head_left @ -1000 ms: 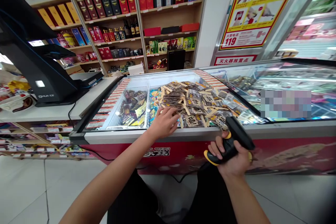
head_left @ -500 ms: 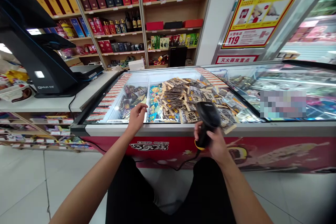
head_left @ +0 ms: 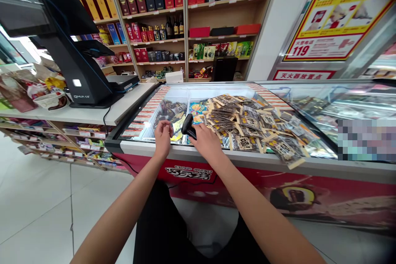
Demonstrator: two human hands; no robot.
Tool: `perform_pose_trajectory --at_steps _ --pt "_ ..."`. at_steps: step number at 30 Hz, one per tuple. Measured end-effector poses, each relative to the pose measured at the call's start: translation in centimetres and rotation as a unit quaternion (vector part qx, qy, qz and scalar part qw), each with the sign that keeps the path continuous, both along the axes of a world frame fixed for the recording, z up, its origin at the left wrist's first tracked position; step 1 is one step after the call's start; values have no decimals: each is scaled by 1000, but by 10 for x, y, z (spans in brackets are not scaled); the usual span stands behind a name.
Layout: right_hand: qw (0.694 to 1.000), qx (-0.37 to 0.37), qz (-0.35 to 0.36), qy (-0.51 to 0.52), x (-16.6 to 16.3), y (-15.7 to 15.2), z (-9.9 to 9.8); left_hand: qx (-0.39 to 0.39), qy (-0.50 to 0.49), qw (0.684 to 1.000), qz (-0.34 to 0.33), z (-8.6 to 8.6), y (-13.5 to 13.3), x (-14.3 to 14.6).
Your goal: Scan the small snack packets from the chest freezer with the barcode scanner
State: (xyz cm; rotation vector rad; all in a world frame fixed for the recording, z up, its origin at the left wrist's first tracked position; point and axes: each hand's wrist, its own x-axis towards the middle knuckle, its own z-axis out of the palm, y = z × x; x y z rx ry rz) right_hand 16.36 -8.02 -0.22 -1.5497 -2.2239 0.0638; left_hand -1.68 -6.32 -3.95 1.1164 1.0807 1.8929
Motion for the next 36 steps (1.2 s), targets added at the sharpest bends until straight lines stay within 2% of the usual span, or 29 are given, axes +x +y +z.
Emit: perform_pose_trajectory --at_steps 2,4,6,7,9,11,14,15,17,22,24,25,26,28,29,30,31,33,36 --pt "999 33 3 2 0 1 -3 -9 12 1000 -15 0 -1 1" --pt "997 65 12 48 4 -2 -5 -10 23 999 -27 2 -4 2" --pt "982 86 40 163 12 -7 -6 0 24 999 -41 4 -9 3" --pt "964 85 60 244 17 -11 -7 10 21 999 -49 5 -12 4" --pt "905 53 102 410 28 -20 -7 27 14 997 -71 8 -18 5" --pt "826 6 129 549 38 -30 -7 36 14 995 -96 10 -26 7" --pt "721 -54 135 677 48 -39 -9 31 27 990 -136 10 -35 11" --pt "702 -71 130 696 49 -40 -10 26 33 988 -149 8 -37 13" --pt "692 -100 122 705 50 -40 -14 15 46 984 -171 5 -39 16" --pt "698 -112 124 696 51 -37 -18 0 62 979 -194 0 -38 18" --pt "719 -89 121 679 53 -37 -15 -4 65 978 -197 1 -38 17" --pt "748 -68 117 650 55 -37 -14 -8 66 979 -191 3 -39 17" --pt "791 -42 112 600 57 -36 -13 -14 66 983 -173 4 -41 18" --pt "892 24 96 441 58 -35 -12 -32 80 990 -115 7 -46 21" --pt "932 56 84 347 57 -34 -13 -48 100 990 -92 8 -50 24" --pt "960 82 71 258 55 -33 -15 -69 126 986 -85 7 -55 27" --pt "976 100 57 185 51 -31 -18 -96 152 979 -96 6 -59 31" --pt "989 113 28 89 42 -27 -25 -147 179 961 -149 1 -68 40" --pt "994 105 -1 29 30 -21 -35 -184 137 955 -187 -8 -75 47"
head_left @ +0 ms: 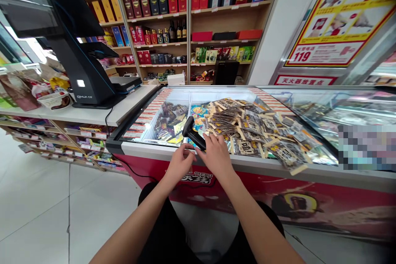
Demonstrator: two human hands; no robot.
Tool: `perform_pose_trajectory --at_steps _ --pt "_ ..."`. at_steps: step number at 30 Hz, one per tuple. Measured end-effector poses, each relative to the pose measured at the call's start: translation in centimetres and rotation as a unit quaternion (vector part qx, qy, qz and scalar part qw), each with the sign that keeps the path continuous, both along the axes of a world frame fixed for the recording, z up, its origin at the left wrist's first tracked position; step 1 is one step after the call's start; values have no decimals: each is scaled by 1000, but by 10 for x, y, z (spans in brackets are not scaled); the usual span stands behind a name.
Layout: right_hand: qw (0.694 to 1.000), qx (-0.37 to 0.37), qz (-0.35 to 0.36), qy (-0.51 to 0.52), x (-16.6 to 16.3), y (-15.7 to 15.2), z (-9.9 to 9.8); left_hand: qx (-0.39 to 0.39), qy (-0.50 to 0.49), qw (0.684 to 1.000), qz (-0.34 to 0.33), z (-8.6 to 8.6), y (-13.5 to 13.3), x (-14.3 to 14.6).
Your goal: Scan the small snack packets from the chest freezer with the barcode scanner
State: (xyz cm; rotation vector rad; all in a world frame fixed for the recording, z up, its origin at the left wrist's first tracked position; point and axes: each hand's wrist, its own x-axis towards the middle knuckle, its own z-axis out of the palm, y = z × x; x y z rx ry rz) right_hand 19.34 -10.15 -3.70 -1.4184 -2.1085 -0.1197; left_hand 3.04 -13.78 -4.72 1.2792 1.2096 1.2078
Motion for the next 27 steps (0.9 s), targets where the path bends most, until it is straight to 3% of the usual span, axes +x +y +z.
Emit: perform_pose_trajectory --at_steps 6,10,14,16,18,22,27 --pt "995 36 8 90 -11 -2 -8 -72 -133 988 29 4 7 -3" --pt "982 54 62 170 -32 -21 0 -12 -228 974 3 19 24 2" --pt "971 66 133 189 -39 -27 19 51 -286 955 63 40 49 -5" --pt "974 78 117 175 -22 -13 33 80 -293 952 43 50 60 -22" --pt "980 93 56 166 8 14 49 102 -275 956 -7 57 69 -45" --pt "991 83 -54 94 70 76 73 61 -265 954 -125 51 78 -88" --pt "997 13 -73 14 90 111 79 59 -304 946 -101 33 72 -105"
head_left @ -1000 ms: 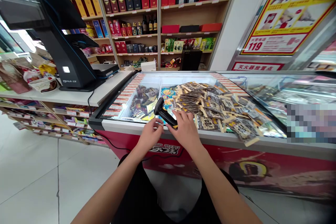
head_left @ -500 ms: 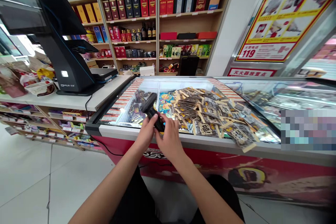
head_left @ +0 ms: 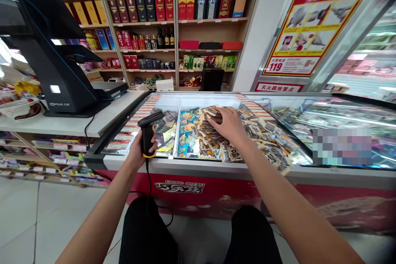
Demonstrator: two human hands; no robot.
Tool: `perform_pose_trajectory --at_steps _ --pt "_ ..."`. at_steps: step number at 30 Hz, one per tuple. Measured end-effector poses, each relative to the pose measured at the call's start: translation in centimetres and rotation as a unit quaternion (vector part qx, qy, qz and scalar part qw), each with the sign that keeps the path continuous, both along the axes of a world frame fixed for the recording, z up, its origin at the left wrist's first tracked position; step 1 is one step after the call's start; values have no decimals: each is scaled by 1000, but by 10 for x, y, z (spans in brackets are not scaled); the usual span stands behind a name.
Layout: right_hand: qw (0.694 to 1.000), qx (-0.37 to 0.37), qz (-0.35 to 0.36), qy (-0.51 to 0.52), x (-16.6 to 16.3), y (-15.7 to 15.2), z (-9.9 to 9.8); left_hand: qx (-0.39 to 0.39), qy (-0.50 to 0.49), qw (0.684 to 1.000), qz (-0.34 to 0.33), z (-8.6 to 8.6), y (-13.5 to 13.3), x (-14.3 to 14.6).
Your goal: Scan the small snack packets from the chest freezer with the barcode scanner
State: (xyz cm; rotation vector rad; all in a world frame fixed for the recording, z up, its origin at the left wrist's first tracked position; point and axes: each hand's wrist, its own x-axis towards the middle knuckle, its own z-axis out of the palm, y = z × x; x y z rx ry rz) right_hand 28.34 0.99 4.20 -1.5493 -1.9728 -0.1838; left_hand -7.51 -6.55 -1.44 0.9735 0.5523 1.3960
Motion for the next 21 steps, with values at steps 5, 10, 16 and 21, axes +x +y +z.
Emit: perform_pose_trajectory --at_steps 5,10,16,21 --pt "999 22 -8 24 -4 1 0 11 -37 999 2 -1 -6 -1" --pt "998 55 22 28 5 1 -2 19 -10 1000 -19 -2 -6 -1" --pt "998 32 50 17 7 0 -3 25 24 999 -25 -5 -3 -2" --pt "997 14 68 30 8 2 -7 19 45 998 -33 -7 -1 -5"
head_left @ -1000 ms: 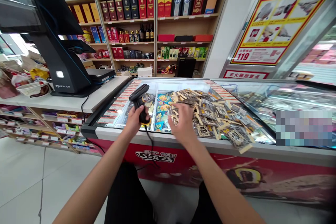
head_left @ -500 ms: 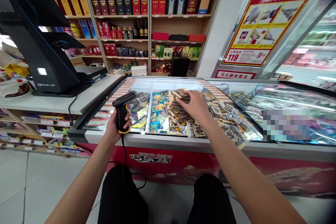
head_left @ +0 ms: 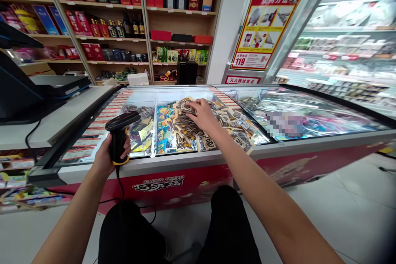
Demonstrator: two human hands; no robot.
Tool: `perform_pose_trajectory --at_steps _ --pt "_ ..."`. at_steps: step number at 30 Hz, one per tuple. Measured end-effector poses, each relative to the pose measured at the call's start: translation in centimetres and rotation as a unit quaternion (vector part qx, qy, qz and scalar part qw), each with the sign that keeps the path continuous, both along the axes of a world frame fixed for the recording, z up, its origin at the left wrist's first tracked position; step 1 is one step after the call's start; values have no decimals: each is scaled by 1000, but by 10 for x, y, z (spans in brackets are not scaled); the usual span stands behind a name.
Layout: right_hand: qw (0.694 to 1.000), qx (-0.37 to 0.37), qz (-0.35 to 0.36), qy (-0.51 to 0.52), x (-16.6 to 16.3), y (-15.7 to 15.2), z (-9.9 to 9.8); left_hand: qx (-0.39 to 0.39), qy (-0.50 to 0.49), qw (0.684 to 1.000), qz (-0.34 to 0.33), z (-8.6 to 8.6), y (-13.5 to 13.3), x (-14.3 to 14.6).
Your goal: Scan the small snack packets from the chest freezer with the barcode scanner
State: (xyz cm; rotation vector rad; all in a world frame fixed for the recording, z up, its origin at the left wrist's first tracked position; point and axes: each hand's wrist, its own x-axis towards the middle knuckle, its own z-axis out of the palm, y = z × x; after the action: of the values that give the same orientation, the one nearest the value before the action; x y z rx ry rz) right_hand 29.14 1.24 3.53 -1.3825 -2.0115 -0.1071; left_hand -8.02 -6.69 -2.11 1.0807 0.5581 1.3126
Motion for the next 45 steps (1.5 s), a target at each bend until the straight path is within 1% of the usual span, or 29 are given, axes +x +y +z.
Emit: perform_pose_trajectory --at_steps 4,7,9,11,13,14,16,18,20,21,23,25,28,32,34,36,43,45 --pt "1000 10 19 0 1 1 -3 -3 7 1000 0 0 -1 -1" --pt "999 29 18 26 2 -1 -1 3 4 1000 7 1 -1 1" --pt "996 56 21 70 2 -4 4 10 3 1000 9 2 -1 2" --pt "984 88 29 149 -2 -10 9 15 1 1000 11 1 -1 3" --pt "959 99 45 262 -11 -18 14 19 -1 1000 18 0 0 4" --pt "941 87 61 323 -18 -22 15 21 -1 1000 21 0 0 4" --pt "894 34 101 435 -37 -30 14 28 -4 999 24 -1 0 4" --pt "842 -33 145 519 -61 -34 7 35 -6 999 25 -3 0 4" --pt "794 -85 185 572 -87 -35 -2 39 -4 999 26 -5 -1 4" --pt "776 -102 201 590 -99 -34 -8 41 0 999 26 -6 -1 5" --pt "753 -124 219 607 -121 -31 -19 50 10 998 31 -8 -1 6" --pt "753 -144 213 606 -139 -27 -31 58 14 997 53 -10 -2 7" --pt "774 -170 191 579 -154 -26 -48 62 8 995 78 -10 -3 9" --pt "806 -175 167 541 -161 -32 -65 59 -4 996 68 -7 -4 10" --pt "818 -170 156 527 -161 -34 -68 56 -6 996 64 -6 -4 11" --pt "822 -164 151 525 -161 -33 -70 53 -4 997 64 -6 -4 11" --pt "817 -150 155 534 -159 -29 -75 42 8 998 44 -9 -2 12" --pt "819 -149 153 533 -159 -29 -75 42 1 998 50 -9 -1 12"
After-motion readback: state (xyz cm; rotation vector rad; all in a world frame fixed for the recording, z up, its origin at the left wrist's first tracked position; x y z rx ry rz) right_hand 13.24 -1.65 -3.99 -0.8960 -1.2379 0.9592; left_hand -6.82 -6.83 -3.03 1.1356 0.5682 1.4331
